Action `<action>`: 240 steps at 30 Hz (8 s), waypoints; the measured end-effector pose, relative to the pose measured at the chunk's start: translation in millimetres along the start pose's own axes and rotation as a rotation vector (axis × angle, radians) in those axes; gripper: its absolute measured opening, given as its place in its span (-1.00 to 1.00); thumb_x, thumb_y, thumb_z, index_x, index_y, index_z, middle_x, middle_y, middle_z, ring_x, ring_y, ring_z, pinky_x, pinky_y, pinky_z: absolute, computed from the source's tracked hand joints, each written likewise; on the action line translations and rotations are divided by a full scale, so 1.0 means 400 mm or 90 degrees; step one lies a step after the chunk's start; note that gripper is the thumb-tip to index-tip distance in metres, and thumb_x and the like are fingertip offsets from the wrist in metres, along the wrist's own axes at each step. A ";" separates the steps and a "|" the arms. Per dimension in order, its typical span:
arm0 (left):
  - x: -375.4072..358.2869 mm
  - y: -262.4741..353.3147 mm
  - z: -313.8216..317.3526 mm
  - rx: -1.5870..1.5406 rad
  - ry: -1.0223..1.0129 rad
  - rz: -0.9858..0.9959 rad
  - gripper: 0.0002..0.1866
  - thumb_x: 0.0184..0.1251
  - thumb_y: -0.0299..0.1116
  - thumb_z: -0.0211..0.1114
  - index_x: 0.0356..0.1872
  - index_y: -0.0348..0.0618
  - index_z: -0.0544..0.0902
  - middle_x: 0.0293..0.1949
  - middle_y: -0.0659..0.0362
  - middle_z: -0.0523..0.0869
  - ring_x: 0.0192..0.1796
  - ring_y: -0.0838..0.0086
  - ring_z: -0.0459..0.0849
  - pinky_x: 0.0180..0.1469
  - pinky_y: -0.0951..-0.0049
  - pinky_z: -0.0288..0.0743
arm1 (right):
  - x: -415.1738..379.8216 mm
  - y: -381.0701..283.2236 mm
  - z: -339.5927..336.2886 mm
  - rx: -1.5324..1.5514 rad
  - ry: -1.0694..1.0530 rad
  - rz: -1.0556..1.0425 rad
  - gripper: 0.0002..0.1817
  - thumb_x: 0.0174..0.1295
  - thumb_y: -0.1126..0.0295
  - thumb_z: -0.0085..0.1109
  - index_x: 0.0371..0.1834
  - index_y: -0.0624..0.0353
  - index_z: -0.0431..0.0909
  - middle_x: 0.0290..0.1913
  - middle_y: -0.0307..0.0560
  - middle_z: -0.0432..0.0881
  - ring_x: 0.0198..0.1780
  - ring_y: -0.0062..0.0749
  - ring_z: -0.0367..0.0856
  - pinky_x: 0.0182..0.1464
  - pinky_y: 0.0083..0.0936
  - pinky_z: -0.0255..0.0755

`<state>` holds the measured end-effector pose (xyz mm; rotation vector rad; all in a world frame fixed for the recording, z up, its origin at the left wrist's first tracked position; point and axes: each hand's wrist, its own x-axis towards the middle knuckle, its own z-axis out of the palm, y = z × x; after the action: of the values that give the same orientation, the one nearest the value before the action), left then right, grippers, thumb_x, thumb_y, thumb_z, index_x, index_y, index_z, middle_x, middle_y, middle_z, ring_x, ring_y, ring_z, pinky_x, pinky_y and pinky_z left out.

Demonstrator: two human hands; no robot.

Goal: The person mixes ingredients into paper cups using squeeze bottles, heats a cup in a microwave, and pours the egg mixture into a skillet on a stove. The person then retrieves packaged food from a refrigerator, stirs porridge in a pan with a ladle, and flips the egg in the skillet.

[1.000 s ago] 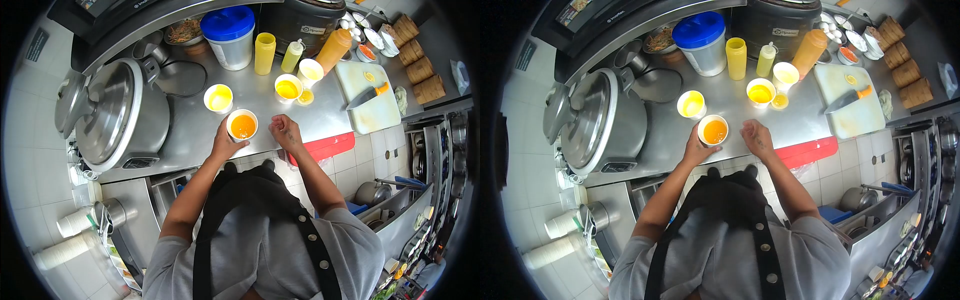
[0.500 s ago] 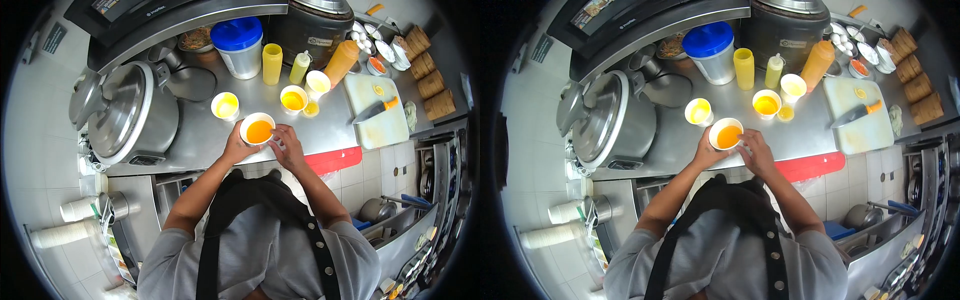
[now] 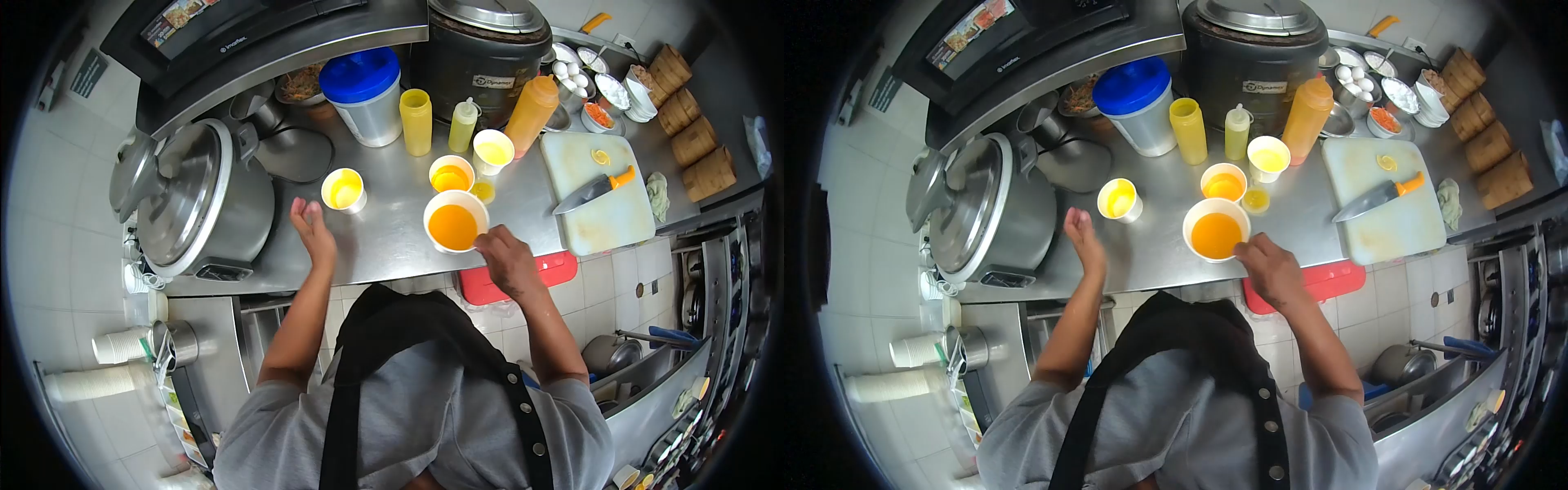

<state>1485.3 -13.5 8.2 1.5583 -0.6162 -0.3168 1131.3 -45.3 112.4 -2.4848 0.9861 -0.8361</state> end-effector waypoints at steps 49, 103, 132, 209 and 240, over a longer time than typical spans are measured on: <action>0.135 0.557 -0.215 -0.055 0.185 0.718 -0.22 0.08 -0.17 0.31 0.29 -0.26 0.18 0.36 -0.24 0.16 0.46 -0.02 0.06 0.45 -0.02 -0.19 | 0.620 -0.341 -0.205 -0.016 0.263 -0.187 -0.88 0.17 0.58 0.18 -0.24 0.24 0.50 -0.34 0.04 0.54 -0.34 -0.12 0.56 -0.30 -0.44 0.43; 0.520 0.721 0.460 0.167 -0.004 0.724 -0.80 0.17 -0.49 0.28 -0.20 -0.29 0.49 -0.21 -0.07 0.56 -0.21 -0.03 0.59 -0.20 0.14 0.51 | -0.633 -0.060 -0.045 -0.004 0.405 0.730 -0.75 0.16 0.48 0.21 -0.11 0.30 0.46 -0.54 -0.16 0.39 -0.48 -0.44 0.36 -0.35 -0.45 0.33; -0.211 0.295 0.214 0.013 -0.830 0.293 -0.86 0.20 -0.38 0.31 -0.27 -0.18 0.61 -0.37 0.25 0.67 -0.31 0.62 0.57 -0.24 0.56 0.46 | -0.738 -0.398 0.069 -0.086 0.299 0.829 -0.78 0.10 0.45 0.30 -0.20 0.25 0.53 -0.51 0.01 0.55 -0.48 -0.19 0.55 -0.37 -0.37 0.41; -2.239 0.037 2.734 0.738 -1.409 -0.052 -0.87 0.30 -0.38 0.10 -0.40 -0.15 0.57 -0.58 0.20 0.54 -0.62 0.48 0.50 -0.64 0.43 0.32 | -2.087 1.104 -1.547 -0.726 1.123 1.499 -0.54 0.34 0.08 0.10 -0.56 0.25 0.41 -0.66 -0.06 0.47 -0.61 -0.38 0.42 -0.49 -0.39 0.30; -3.753 1.106 3.291 0.201 -1.978 0.027 -0.38 0.33 0.03 0.24 0.16 -0.16 0.20 0.08 0.07 0.48 -0.15 0.45 0.60 -0.23 0.44 0.55 | -2.371 1.998 -2.550 0.074 1.060 1.050 -0.73 0.22 0.33 0.00 -0.41 0.34 0.57 -0.52 -0.11 0.65 -0.54 -0.51 0.62 -0.47 -0.58 0.47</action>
<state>-543.8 -260.8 69.0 0.1835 1.7772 1.6960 -474.5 -30.2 121.2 0.2619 2.4033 -1.7817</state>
